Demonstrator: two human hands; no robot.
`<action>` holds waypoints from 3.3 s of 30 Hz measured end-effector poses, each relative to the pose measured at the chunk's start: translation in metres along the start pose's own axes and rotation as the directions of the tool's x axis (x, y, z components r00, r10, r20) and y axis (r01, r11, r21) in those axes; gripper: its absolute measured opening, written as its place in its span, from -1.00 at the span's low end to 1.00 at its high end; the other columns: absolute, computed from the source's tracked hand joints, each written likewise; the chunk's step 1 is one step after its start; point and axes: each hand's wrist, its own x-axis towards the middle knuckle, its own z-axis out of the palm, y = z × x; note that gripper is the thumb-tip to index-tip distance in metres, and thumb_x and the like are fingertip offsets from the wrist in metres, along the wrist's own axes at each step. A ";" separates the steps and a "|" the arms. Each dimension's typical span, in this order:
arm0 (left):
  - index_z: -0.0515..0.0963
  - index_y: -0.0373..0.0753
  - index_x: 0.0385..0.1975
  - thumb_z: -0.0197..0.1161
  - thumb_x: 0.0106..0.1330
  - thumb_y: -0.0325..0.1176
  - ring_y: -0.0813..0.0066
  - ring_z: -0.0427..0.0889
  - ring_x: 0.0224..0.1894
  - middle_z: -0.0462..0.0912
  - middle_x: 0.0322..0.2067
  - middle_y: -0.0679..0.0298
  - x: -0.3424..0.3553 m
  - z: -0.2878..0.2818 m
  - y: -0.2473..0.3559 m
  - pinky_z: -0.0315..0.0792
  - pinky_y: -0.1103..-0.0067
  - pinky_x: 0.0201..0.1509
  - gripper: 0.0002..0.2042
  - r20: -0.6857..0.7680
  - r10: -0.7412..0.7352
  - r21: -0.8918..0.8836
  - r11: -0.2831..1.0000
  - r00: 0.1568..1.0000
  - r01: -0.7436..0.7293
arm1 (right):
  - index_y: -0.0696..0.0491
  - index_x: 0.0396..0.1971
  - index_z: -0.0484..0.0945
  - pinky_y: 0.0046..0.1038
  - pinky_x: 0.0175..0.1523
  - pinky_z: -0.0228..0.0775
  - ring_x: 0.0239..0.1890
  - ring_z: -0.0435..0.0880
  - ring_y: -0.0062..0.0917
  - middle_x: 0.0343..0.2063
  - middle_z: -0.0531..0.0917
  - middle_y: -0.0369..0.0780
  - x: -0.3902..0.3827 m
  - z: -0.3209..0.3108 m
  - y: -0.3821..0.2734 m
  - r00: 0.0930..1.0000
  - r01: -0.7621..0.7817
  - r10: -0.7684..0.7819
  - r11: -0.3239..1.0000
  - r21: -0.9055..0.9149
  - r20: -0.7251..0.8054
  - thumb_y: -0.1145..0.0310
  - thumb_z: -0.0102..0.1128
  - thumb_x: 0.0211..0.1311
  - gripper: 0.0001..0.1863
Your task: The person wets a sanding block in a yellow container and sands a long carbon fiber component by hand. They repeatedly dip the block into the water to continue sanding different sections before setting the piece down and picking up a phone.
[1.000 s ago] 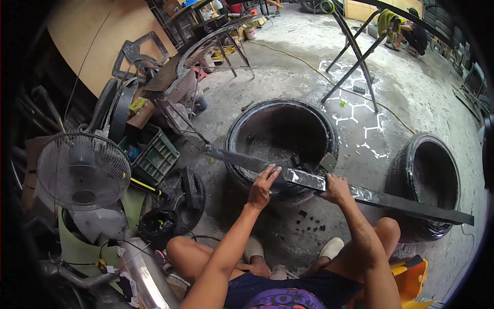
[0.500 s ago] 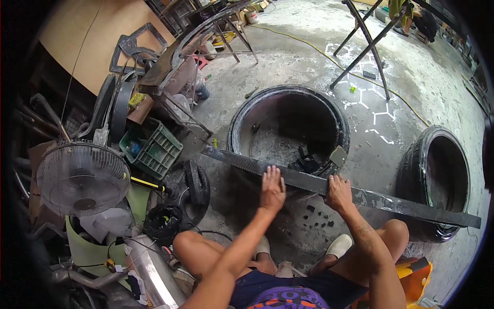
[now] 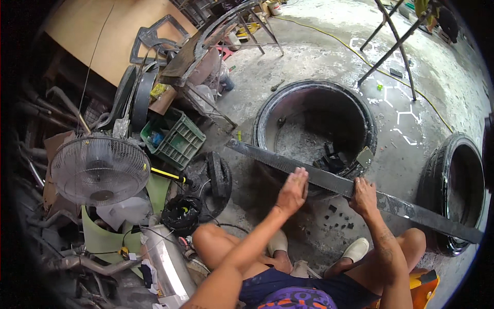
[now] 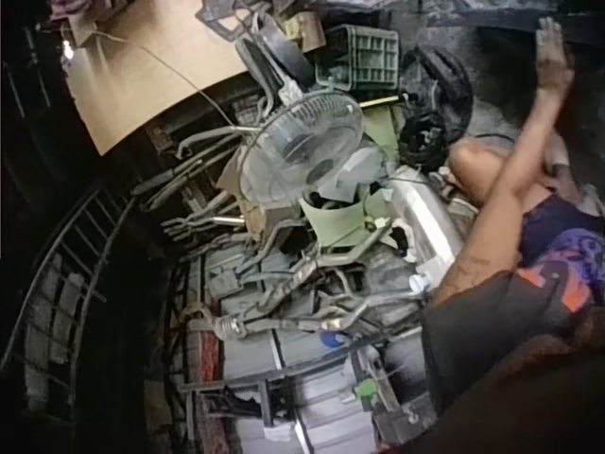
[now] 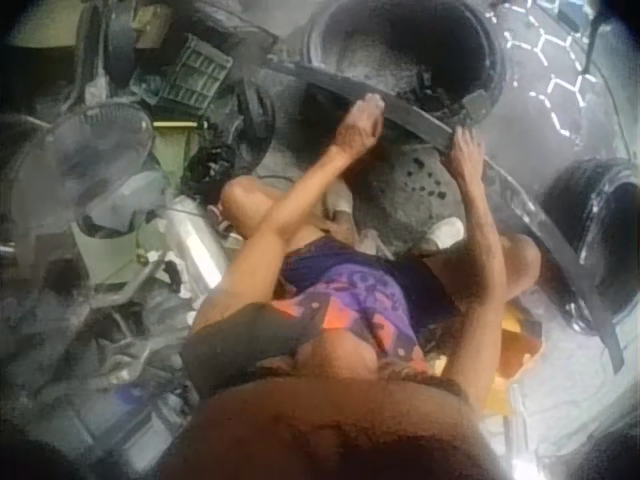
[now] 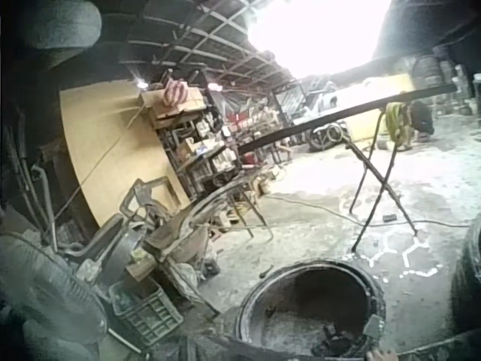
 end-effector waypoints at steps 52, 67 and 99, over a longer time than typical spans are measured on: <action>0.50 -0.51 0.00 0.03 0.44 -0.28 -0.23 0.51 0.10 0.55 0.05 -0.24 0.026 -0.048 -0.184 0.40 0.15 0.17 -0.63 -0.144 -0.157 0.352 0.915 0.977 0.199 | 0.23 -0.03 0.46 -0.16 0.15 0.23 0.04 0.50 -0.15 -0.12 0.54 -0.04 -0.002 0.015 0.000 0.996 0.002 -0.010 0.996 -0.094 -0.087 0.44 0.31 -0.23 -0.40; 0.47 -0.55 0.11 -0.01 0.46 -0.32 -0.30 0.44 0.20 0.49 0.12 -0.31 0.046 -0.065 -0.156 0.32 0.20 0.30 -0.59 -0.016 -0.352 0.302 0.891 0.936 0.340 | 0.19 -0.04 0.47 -0.16 0.11 0.22 0.03 0.51 -0.20 -0.13 0.54 -0.07 0.002 0.012 -0.019 0.993 0.035 -0.040 0.998 -0.045 -0.109 0.45 0.27 -0.23 -0.42; 0.54 -0.54 -0.03 0.05 0.37 -0.38 -0.19 0.53 0.13 0.56 0.04 -0.25 0.026 -0.005 -0.026 0.34 0.14 0.29 -0.66 -0.048 -0.047 0.148 0.988 0.998 0.054 | 0.21 0.00 0.48 -0.10 0.13 0.21 -0.04 0.49 -0.20 -0.15 0.51 -0.06 -0.009 0.032 -0.012 0.948 0.072 -0.114 0.986 -0.147 -0.296 0.43 0.01 0.14 -0.61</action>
